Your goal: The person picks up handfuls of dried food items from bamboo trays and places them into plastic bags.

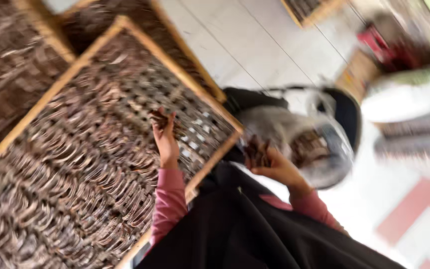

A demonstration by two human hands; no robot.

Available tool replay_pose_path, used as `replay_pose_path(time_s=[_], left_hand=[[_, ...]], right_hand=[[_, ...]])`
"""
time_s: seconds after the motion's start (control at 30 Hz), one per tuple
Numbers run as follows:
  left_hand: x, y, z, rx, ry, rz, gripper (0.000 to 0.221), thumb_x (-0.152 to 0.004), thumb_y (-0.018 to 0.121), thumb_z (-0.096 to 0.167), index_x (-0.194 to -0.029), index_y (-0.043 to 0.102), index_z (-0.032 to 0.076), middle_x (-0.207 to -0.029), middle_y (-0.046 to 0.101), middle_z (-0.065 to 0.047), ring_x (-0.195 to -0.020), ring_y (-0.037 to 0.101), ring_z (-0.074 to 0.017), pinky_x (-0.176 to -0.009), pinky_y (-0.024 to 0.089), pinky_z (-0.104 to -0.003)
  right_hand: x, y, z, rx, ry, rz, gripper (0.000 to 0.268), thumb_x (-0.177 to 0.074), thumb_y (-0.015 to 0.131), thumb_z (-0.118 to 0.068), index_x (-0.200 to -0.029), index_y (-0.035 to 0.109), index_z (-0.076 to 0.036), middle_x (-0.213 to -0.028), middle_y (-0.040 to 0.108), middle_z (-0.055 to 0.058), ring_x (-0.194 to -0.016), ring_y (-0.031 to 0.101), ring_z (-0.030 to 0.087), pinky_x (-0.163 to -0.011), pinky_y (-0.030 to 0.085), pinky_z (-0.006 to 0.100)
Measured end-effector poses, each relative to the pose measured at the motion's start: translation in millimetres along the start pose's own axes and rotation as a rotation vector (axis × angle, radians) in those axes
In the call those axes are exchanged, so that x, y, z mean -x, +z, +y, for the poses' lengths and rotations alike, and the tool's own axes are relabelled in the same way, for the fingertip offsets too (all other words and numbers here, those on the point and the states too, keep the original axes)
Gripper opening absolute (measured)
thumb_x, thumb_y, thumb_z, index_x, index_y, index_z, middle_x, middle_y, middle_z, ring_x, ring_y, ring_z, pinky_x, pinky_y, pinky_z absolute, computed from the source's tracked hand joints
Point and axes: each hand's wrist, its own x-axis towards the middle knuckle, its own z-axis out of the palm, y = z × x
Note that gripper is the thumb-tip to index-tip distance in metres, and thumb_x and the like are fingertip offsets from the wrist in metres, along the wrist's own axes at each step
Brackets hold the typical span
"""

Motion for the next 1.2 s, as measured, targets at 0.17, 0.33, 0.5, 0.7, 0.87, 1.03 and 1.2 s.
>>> replay_pose_path(time_s=[0.17,0.33,0.5,0.7,0.87,1.03,1.2], left_hand=[[72,83,87,0.393,-0.331,-0.169,0.053,-0.1,0.069,0.006,-0.15,0.052,0.004,-0.108,0.064,-0.005,-0.084,0.061,-0.0165,-0.074,0.056,-0.03],[104,180,128,-0.011,0.02,-0.508,0.064,-0.084,0.083,0.01,-0.138,0.05,0.009,-0.11,0.067,-0.006,-0.092,0.068,-0.0183,-0.078,0.061,-0.029],[112,324,129,-0.701,0.692,-0.657,0.066,-0.074,0.091,0.024,-0.128,0.057,0.009,-0.111,0.071,-0.011,-0.099,0.071,-0.0322,-0.078,0.056,-0.046],[116,431,69,-1.4,0.937,-0.803,0.026,-0.088,0.079,0.018,-0.11,0.065,0.017,-0.086,0.073,0.001,-0.089,0.071,-0.0207,-0.082,0.047,-0.042],[109,445,56,-1.342,0.942,-0.742,0.032,-0.079,0.079,0.023,-0.105,0.064,0.014,-0.085,0.07,-0.001,-0.084,0.069,-0.0206,-0.078,0.045,-0.042],[130,437,76,-1.302,1.149,-0.594,0.032,-0.084,0.073,0.016,-0.113,0.06,0.014,-0.086,0.066,0.004,-0.085,0.066,-0.0159,-0.083,0.046,-0.039],[149,435,91,-1.253,1.115,-0.627,0.028,-0.091,0.072,0.019,-0.116,0.058,0.013,-0.087,0.064,0.002,-0.087,0.066,-0.0174,-0.083,0.046,-0.039]], right_hand=[[100,-63,-48,0.24,-0.359,0.388,0.041,-0.086,0.08,-0.001,-0.124,0.064,0.0,-0.128,0.066,0.009,-0.118,0.063,0.017,-0.103,0.052,0.034],[108,-131,-34,0.077,-0.131,0.499,0.054,-0.081,0.079,-0.013,-0.13,0.056,-0.007,-0.119,0.067,0.006,-0.106,0.068,0.019,-0.086,0.06,0.039],[43,-161,1,0.86,-0.25,0.481,0.05,-0.081,0.079,-0.015,-0.128,0.062,-0.005,-0.117,0.071,0.017,-0.11,0.067,0.035,-0.094,0.052,0.045],[19,-197,18,1.244,-0.038,0.542,0.046,-0.095,0.063,-0.007,-0.14,0.053,-0.005,-0.123,0.066,0.022,-0.118,0.062,0.042,-0.097,0.048,0.052],[26,-204,22,1.052,-0.421,0.503,0.073,-0.074,0.065,-0.005,-0.141,0.04,0.011,-0.145,0.043,0.035,-0.131,0.042,0.05,-0.105,0.04,0.048],[44,-168,41,1.197,-0.474,0.61,0.066,-0.093,0.063,-0.02,-0.149,0.04,0.005,-0.154,0.041,0.026,-0.146,0.038,0.045,-0.12,0.028,0.056],[31,-169,49,1.198,-0.373,0.578,0.064,-0.096,0.064,-0.032,-0.143,0.046,0.007,-0.145,0.047,0.031,-0.137,0.038,0.049,-0.112,0.026,0.063]])
